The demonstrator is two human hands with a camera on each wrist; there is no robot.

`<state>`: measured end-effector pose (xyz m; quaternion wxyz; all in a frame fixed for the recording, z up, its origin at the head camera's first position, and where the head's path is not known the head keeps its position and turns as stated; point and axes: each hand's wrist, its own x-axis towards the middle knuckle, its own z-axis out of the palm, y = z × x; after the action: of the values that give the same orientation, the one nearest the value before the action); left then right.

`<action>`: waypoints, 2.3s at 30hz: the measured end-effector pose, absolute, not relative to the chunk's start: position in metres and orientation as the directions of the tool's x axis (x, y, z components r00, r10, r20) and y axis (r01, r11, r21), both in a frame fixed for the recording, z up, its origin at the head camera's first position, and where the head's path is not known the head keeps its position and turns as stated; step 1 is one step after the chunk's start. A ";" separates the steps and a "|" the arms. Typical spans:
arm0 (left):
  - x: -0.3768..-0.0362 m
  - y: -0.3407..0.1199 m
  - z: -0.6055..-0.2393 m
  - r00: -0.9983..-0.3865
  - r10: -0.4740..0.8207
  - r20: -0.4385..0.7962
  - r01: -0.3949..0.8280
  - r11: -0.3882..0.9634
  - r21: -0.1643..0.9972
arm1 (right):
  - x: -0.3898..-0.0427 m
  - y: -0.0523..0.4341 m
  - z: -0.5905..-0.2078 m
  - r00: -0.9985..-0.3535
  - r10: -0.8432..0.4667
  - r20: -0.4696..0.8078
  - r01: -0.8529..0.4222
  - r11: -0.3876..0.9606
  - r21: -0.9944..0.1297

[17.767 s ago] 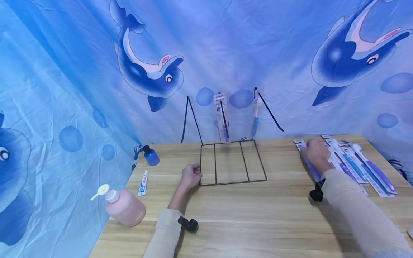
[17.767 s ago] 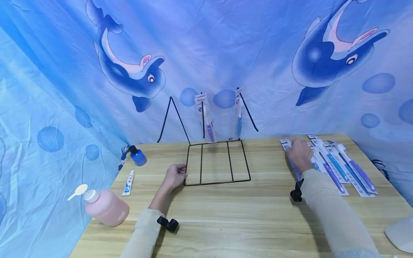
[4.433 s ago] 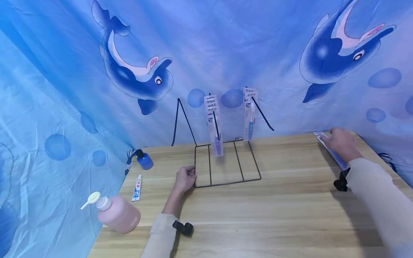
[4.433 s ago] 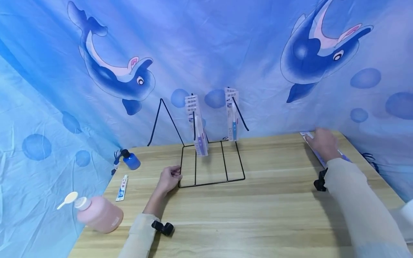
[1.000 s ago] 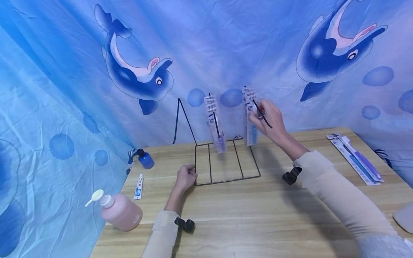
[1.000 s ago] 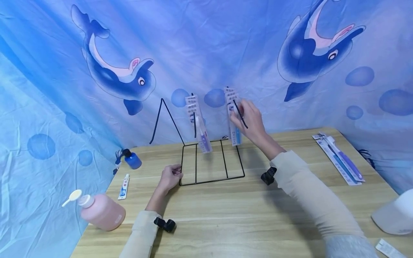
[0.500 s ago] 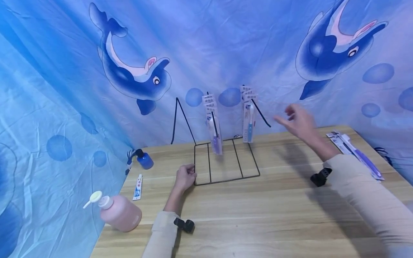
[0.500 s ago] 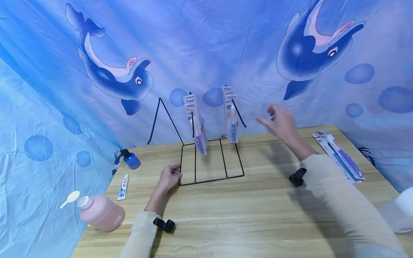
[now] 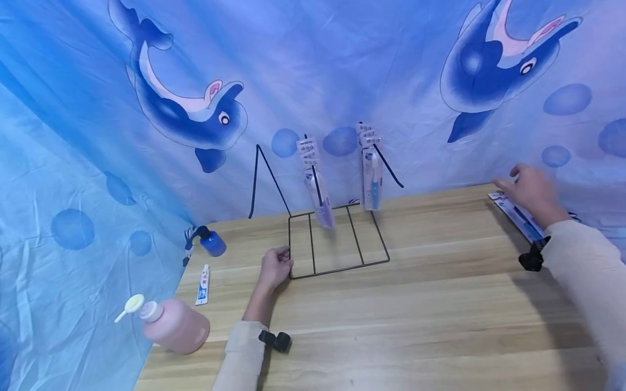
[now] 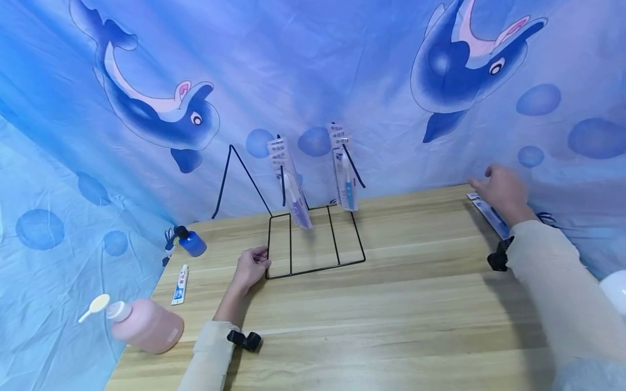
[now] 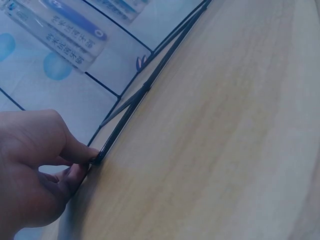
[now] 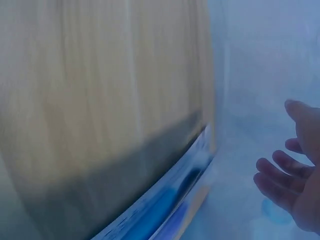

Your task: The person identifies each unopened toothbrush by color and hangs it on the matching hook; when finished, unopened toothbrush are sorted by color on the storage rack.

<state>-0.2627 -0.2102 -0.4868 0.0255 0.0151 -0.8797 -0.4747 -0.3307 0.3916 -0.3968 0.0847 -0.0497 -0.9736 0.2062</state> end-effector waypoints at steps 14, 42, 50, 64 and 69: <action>-0.264 -0.211 -0.487 -0.998 -0.061 0.018 -0.017 0.527 0.850 | -0.327 0.411 -0.438 -0.996 0.091 -0.015 0.090 0.934 -0.347; -0.263 -0.215 -0.485 -0.996 -0.079 0.030 -0.019 0.550 0.835 | -0.332 0.355 -0.387 -0.980 0.038 0.197 -0.044 0.918 -0.394; -0.262 -0.218 -0.486 -0.996 -0.089 0.031 -0.022 0.541 0.841 | -0.301 0.291 -0.336 -0.900 -0.026 0.435 -0.218 0.890 -0.399; -0.259 -0.214 -0.489 -0.998 -0.064 0.023 -0.015 0.541 0.841 | -0.210 0.199 -0.304 -0.617 -0.218 0.756 -0.637 0.703 -0.317; -0.260 -0.212 -0.487 -0.997 -0.068 0.031 -0.011 0.533 0.846 | -0.199 0.183 -0.304 -0.605 -0.246 0.757 -0.676 0.662 -0.325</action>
<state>-0.2598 -0.2118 -0.4874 0.0300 0.0226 -0.8749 -0.4828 -0.1988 0.1826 -0.3043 0.3502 0.2737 -0.8416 0.3067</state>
